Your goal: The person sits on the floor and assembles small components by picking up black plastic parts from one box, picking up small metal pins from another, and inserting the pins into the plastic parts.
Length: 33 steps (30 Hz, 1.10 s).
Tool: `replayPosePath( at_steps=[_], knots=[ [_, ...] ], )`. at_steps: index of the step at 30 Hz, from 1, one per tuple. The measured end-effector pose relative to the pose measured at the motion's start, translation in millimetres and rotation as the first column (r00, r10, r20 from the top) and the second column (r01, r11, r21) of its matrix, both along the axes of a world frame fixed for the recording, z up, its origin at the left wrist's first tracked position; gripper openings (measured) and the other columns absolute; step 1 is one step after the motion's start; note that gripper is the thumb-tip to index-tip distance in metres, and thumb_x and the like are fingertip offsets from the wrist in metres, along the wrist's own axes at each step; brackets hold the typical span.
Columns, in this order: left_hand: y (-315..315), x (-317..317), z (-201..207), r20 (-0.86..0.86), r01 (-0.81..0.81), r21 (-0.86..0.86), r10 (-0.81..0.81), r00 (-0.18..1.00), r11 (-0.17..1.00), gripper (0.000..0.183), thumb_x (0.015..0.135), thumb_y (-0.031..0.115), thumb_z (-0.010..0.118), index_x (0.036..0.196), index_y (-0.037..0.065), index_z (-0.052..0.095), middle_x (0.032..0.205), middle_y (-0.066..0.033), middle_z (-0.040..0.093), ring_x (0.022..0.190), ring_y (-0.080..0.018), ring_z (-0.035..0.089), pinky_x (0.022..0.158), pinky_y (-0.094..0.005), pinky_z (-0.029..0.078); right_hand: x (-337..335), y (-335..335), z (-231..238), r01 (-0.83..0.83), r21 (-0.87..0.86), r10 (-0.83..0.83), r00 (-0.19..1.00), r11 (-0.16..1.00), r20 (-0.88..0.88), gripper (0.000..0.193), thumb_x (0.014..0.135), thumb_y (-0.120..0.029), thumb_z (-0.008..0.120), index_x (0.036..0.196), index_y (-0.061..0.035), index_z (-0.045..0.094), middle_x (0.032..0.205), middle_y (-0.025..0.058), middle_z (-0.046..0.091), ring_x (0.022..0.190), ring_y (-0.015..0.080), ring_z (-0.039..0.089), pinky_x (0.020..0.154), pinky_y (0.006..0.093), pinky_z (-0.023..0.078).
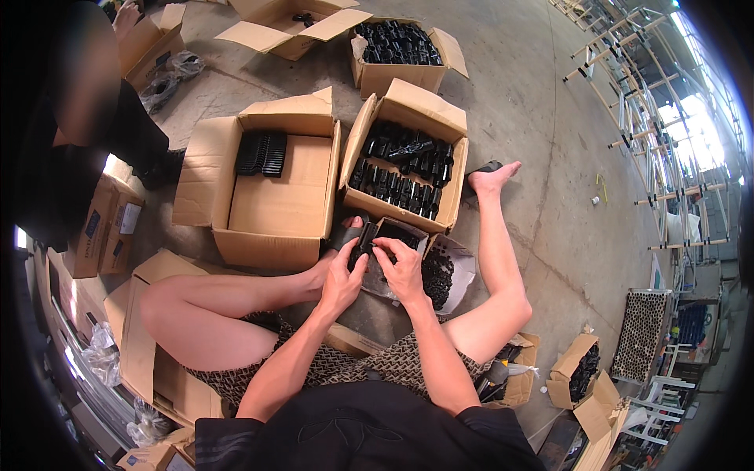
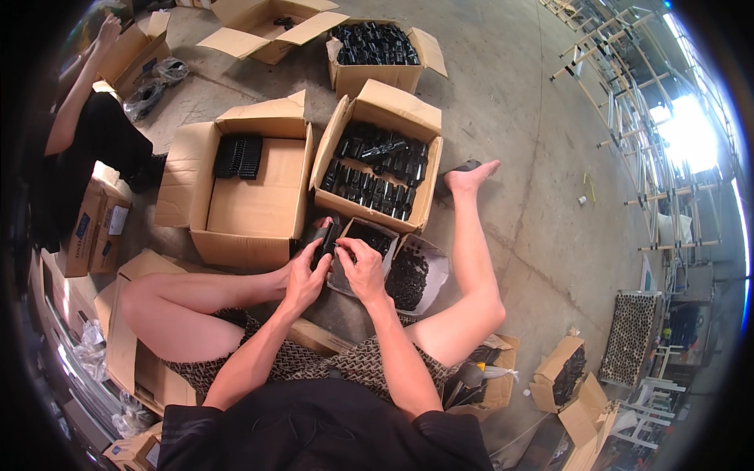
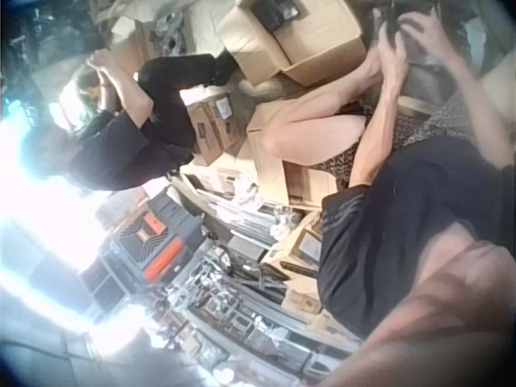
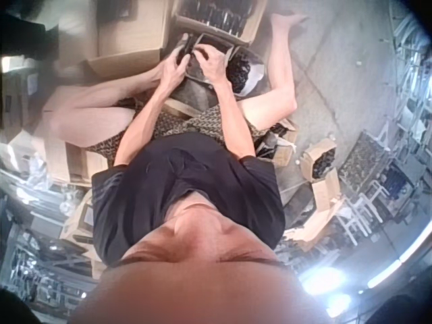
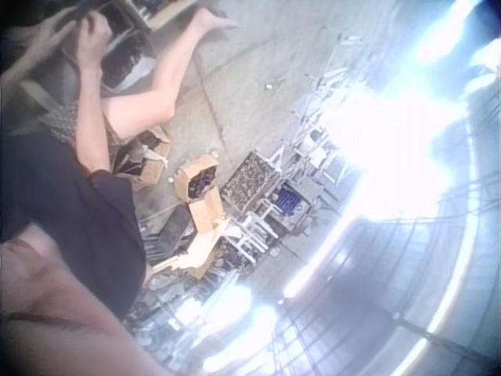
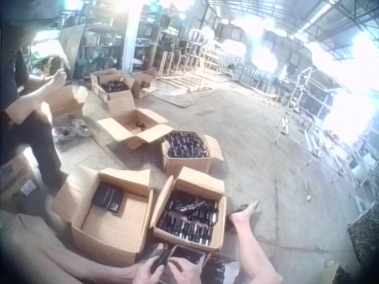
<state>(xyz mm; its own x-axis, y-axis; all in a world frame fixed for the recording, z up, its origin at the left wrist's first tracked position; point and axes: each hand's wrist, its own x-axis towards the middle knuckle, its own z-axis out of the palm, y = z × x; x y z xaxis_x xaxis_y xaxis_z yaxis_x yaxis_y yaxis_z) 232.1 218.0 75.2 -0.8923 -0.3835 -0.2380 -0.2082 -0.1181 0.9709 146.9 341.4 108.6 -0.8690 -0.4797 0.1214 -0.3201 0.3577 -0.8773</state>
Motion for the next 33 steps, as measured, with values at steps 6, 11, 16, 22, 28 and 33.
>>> replayPosePath(
  at_steps=[6,11,16,22,28,33],
  knots=[
    [-4,0,1,-0.014,0.02,-0.199,-0.023,1.0,0.98,0.042,0.096,0.013,0.058,0.134,-0.004,0.051,0.093,-0.0187,0.068,0.081,-0.0242,0.067,0.074,-0.035,0.052,3,-4,-13,0.047,0.045,-0.049,0.998,0.998,0.045,0.018,0.092,-0.009,0.065,0.104,0.004,0.068,0.093,0.016,0.072,0.082,0.0217,0.071,0.072,0.0321,0.056],
    [-7,-1,11,-0.039,0.034,-0.31,-0.048,0.998,0.95,0.041,0.095,0.011,0.058,0.133,-0.005,0.05,0.102,-0.0274,0.067,0.091,-0.0357,0.069,0.079,-0.0393,0.052,6,-5,-26,0.08,0.045,-0.084,0.994,0.996,0.072,0.017,0.093,-0.01,0.062,0.103,0.0035,0.067,0.094,0.0187,0.07,0.085,0.0305,0.07,0.074,0.037,0.054],
    [-5,-1,12,-0.062,0.02,-0.338,-0.043,0.997,0.941,0.041,0.095,0.01,0.058,0.132,-0.005,0.05,0.105,-0.0291,0.066,0.096,-0.0389,0.068,0.081,-0.0413,0.053,9,-6,-27,0.118,0.032,-0.119,0.993,0.992,0.027,0.016,0.093,-0.01,0.062,0.101,0.0035,0.066,0.092,0.0194,0.07,0.084,0.0333,0.069,0.074,0.0387,0.054],
    [-4,-1,7,-0.1,-0.01,-0.401,-0.033,0.994,0.916,0.041,0.095,0.01,0.057,0.132,-0.006,0.05,0.106,-0.0297,0.066,0.098,-0.041,0.067,0.082,-0.0424,0.053,14,-11,-29,0.185,-0.043,-0.174,0.966,0.982,0.19,0.019,0.096,-0.013,0.061,0.1,0.0049,0.066,0.084,0.0163,0.071,0.073,0.0227,0.07,0.068,0.0347,0.056],
    [-4,-1,10,-0.047,0.03,-0.398,-0.053,0.997,0.917,0.042,0.095,0.008,0.057,0.133,-0.008,0.048,0.108,-0.0302,0.065,0.101,-0.041,0.066,0.085,-0.0426,0.052,13,-11,-29,0.168,0.069,-0.181,0.931,0.983,0.316,0.029,0.101,-0.022,0.056,0.097,0.0053,0.066,0.079,0.0103,0.07,0.069,0.0154,0.067,0.063,0.0303,0.055],
    [-3,1,7,-0.04,0.05,-0.398,-0.071,0.997,0.916,0.042,0.094,0.007,0.057,0.133,-0.008,0.048,0.108,-0.0306,0.064,0.102,-0.0411,0.065,0.086,-0.0428,0.051,10,-11,-51,0.171,0.078,-0.188,0.883,0.982,0.429,0.041,0.104,-0.032,0.049,0.09,0.0035,0.064,0.071,0.0095,0.065,0.061,0.0165,0.064,0.056,0.031,0.052]
  ],
)
